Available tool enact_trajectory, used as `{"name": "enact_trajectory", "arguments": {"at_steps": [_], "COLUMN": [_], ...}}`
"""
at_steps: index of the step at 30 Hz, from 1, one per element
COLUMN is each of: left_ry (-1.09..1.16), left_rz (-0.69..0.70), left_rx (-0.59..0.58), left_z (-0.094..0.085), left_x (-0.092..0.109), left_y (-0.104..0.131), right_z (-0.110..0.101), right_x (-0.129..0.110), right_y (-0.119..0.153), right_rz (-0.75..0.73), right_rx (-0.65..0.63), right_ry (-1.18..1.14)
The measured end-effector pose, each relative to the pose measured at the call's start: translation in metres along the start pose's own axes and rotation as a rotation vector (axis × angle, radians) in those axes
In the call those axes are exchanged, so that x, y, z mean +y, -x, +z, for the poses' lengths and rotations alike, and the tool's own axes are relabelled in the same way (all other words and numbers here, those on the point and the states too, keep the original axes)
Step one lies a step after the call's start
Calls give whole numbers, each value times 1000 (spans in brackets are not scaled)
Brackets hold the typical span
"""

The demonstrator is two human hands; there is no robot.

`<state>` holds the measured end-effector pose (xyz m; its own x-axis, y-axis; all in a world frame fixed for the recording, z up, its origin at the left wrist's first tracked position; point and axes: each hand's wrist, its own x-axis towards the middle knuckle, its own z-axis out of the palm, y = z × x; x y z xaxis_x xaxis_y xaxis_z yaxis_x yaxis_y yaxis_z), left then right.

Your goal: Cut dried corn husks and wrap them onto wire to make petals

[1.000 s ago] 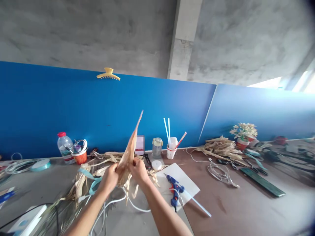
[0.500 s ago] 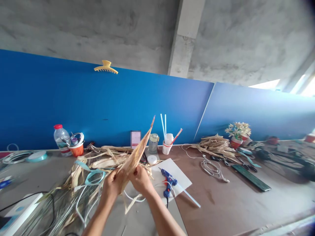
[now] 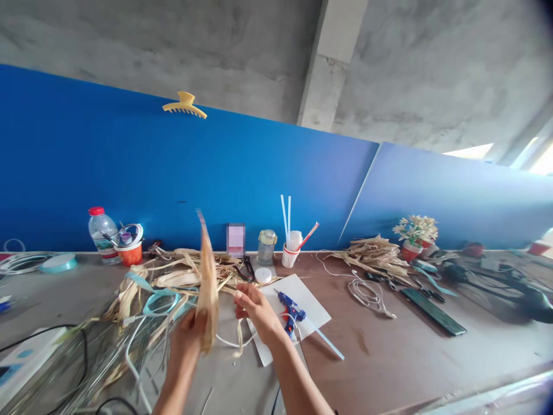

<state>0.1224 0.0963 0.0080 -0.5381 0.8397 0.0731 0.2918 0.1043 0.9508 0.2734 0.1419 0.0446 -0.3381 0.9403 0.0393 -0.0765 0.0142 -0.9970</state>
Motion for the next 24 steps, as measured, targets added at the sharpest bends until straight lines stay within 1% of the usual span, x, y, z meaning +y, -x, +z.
{"name": "enact_trajectory", "arguments": {"at_steps": [1, 3, 5, 7, 10, 13, 15, 18, 19, 21, 24], "left_ry": [-75, -141, -158, -127, -11, 132, 222, 341, 396, 510, 639], "left_rz": [49, 108, 145, 158, 76, -13, -67, -146, -159, -235, -296], "left_rx": [-21, -59, -65, -76, -122, -174, -215, -246, -232, -230, -205], "left_z": [2, 5, 7, 6, -1, -4, -1, 7, 10, 13, 9], "left_x": [1, 3, 2, -6, -20, -25, -23, -17, -16, -14, -11], "left_y": [2, 5, 8, 7, -1, -5, -1, 13, 18, 26, 28], "right_z": [4, 13, 20, 23, 20, 15, 14, 11, 10, 7, 5], "right_x": [0, 4, 10, 16, 23, 28, 32, 39, 42, 45, 45], "right_y": [1, 0, -4, -7, -11, -13, -15, -19, -20, -21, -20], "right_rz": [-28, -75, -53, 11, 78, 104, 113, 110, 108, 107, 111], "right_rx": [2, 28, 98, 107, 18, -13, 10, 85, 107, 130, 133], "right_ry": [27, 134, 195, 155, 40, -56, -111, -179, -197, -225, -286]}}
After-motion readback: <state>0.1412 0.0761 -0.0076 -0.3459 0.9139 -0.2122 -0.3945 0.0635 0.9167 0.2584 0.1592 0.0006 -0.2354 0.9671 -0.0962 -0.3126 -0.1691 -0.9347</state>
